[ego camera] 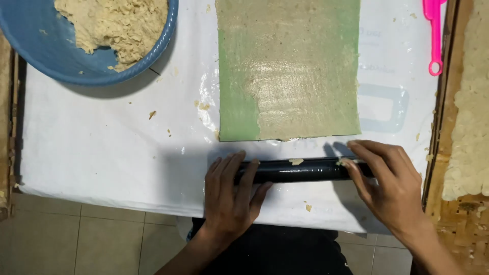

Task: Rolling out dough onto a flat surface using a rolling pin.

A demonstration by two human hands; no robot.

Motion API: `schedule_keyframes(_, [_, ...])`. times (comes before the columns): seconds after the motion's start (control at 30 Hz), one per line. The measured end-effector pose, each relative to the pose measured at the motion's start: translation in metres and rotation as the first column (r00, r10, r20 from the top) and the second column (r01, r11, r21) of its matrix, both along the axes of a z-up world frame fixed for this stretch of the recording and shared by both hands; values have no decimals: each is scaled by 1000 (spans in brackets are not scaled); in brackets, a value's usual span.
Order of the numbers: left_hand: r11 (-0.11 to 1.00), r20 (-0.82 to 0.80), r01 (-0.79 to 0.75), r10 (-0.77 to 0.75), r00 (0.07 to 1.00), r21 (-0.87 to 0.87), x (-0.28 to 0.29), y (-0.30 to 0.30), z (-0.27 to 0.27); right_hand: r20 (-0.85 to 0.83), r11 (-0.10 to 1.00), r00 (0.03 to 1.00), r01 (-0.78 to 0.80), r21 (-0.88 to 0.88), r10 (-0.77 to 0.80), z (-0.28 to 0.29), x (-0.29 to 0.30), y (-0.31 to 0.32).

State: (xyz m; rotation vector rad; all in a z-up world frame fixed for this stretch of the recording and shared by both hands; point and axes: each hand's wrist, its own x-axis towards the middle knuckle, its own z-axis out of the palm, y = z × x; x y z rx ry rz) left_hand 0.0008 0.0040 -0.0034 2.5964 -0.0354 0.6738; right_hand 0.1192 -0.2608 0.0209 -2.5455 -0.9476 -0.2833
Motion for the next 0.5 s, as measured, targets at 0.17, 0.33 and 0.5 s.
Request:
schedule_keyframes(0.17, [999, 70, 18, -14, 997, -45, -9, -2, -16, -154, 975, 971, -197, -105, 180, 11, 26, 21])
schedule_keyframes(0.33, [998, 100, -28, 34, 994, -59, -17, -5, -37, -450, 946, 886, -234, -226, 111, 31, 9, 43])
schedule_keyframes(0.5, [999, 90, 1, 2, 996, -35, -18, -3, -43, -294, 936, 928, -294, -195, 230, 29, -17, 64])
